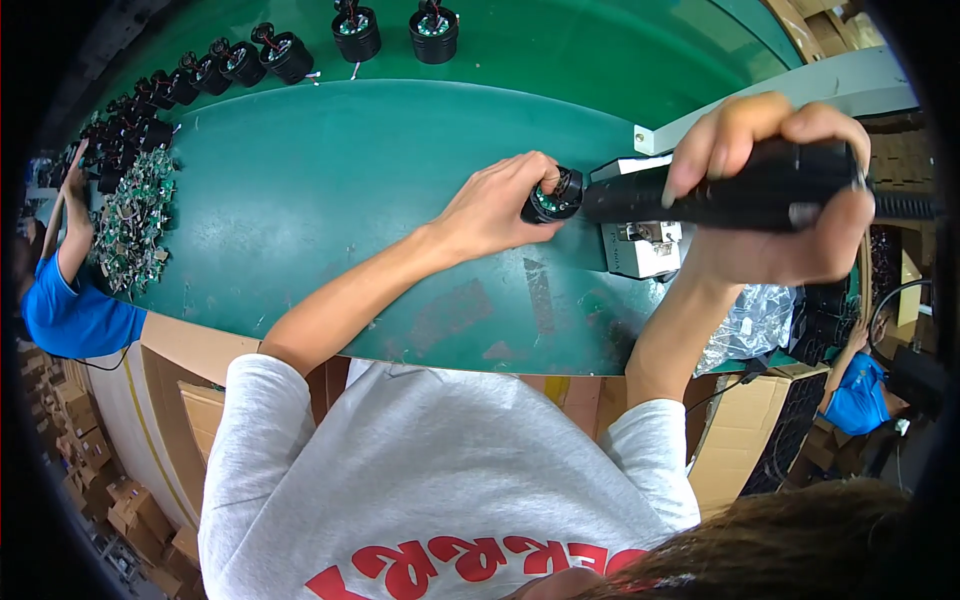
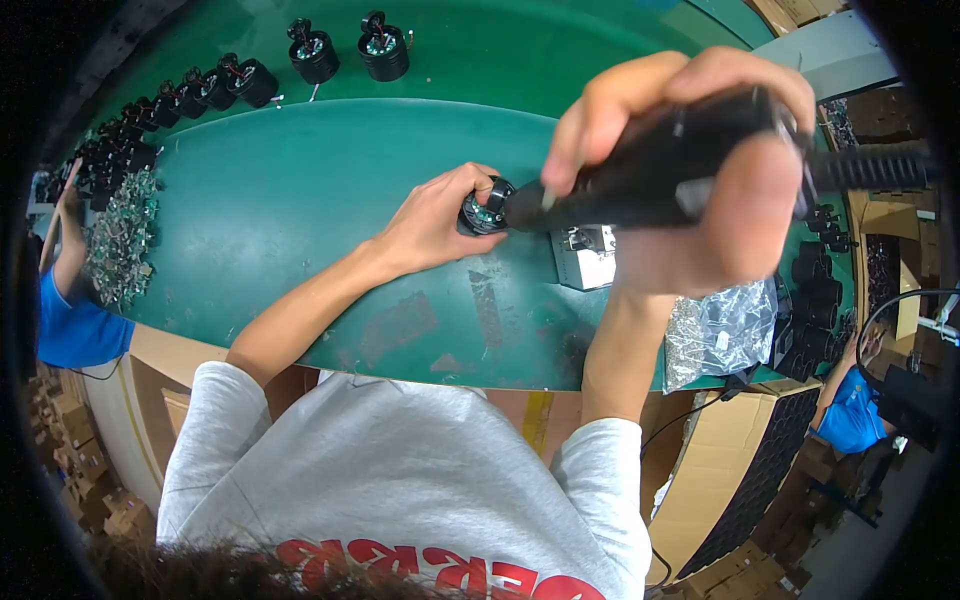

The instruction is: Applying a handheld tool, such as a soldering iron or heat gun, to electronic components on an assembly line.

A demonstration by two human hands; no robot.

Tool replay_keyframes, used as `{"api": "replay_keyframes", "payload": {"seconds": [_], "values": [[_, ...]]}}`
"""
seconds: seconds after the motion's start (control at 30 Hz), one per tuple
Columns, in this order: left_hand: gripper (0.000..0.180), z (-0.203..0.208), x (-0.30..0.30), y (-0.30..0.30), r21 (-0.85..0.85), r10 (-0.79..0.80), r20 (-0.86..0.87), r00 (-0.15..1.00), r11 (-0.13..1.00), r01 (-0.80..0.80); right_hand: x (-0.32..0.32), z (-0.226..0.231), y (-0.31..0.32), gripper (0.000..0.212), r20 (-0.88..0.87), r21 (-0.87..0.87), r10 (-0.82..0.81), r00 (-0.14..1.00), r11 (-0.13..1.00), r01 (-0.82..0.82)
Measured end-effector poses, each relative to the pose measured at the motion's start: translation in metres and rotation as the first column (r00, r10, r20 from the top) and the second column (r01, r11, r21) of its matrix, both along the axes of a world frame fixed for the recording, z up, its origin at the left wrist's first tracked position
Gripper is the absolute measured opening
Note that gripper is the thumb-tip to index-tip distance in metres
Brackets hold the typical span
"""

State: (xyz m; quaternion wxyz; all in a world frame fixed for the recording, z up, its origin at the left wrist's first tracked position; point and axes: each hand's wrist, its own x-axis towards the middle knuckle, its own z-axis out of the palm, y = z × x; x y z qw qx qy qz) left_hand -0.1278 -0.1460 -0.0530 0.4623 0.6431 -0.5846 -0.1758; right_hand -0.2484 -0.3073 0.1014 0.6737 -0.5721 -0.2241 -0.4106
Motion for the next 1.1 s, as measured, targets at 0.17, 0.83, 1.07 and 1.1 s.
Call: {"api": "replay_keyframes", "payload": {"seconds": [0.17, 0.83, 1.07, 1.1], "values": [[0.043, -0.003, 0.004, 0.004, 0.031, 0.0, -0.005, 1.0, 1.0, 0.001, 0.006, -0.001, 0.002, 0.047, 0.014, -0.115, 0.083, 0.996, 0.99, -0.08], [0.079, 0.0, 0.094, -0.1, -0.368, 0.621, 0.217, 0.753, 0.766, -0.527, -0.026, 0.027, 0.017, 0.033, -0.195, 0.261, -0.254, 0.948, 0.918, 0.299], [0.066, 0.027, 0.036, -0.196, -0.387, 0.132, 0.205, 0.97, 0.921, -0.044, -0.017, 0.04, 0.053, 0.023, -0.412, 0.251, -0.196, 0.89, 0.915, 0.317], [0.063, 0.021, 0.028, -0.218, -0.361, 0.012, 0.192, 0.981, 0.931, 0.059, -0.018, 0.034, 0.051, 0.023, -0.407, 0.243, -0.233, 0.883, 0.904, 0.351]]}}
